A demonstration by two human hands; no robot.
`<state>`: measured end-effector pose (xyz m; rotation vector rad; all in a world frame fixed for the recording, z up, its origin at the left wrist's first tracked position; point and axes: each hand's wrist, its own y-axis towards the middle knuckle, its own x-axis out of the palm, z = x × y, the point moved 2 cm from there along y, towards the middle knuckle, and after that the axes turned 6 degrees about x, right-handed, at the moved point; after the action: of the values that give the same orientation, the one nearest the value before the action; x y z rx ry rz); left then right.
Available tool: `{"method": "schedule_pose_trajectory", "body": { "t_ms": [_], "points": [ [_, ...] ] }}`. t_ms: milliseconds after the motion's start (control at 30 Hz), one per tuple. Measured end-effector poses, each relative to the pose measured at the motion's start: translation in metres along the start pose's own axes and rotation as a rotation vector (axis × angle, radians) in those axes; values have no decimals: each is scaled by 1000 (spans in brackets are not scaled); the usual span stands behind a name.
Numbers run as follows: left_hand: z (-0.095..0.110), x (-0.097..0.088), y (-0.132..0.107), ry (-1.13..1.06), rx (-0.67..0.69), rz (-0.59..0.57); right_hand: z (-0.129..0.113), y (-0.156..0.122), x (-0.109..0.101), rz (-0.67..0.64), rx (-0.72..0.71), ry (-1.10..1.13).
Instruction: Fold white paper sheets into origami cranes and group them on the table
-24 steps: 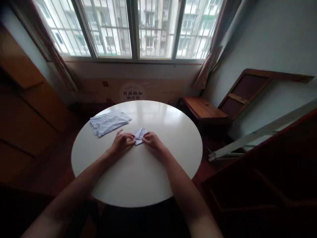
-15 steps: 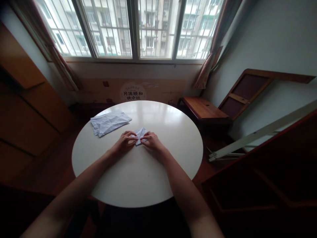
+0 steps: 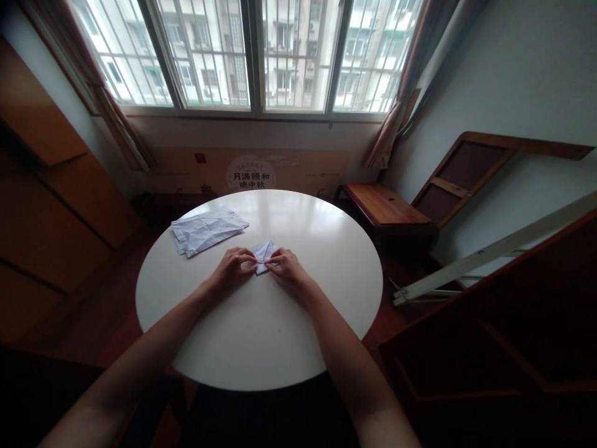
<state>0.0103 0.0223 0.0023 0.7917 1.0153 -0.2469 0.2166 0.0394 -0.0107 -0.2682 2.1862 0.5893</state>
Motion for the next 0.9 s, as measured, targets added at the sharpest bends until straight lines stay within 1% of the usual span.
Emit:
{"method": "schedule_pose_trajectory", "body": {
  "t_ms": [67,167,533,633,800,900],
  "points": [
    [1,-3,0,47,-52,6,1,0,0,4,2,-2],
    [2,-5,1,72,-96,5,1,0,1,3,8,-11],
    [3,-8,1,120,-160,-31,0,1,0,-10,11,8],
    [2,-8,1,145,-164,-36,-3,0,-2,-10,17,1],
    [0,-4,3,71,-141,2,-16,-2,-5,38,74,-102],
    [0,-1,3,67,-139,24,-21,-3,-5,64,87,-130]
  ]
}}
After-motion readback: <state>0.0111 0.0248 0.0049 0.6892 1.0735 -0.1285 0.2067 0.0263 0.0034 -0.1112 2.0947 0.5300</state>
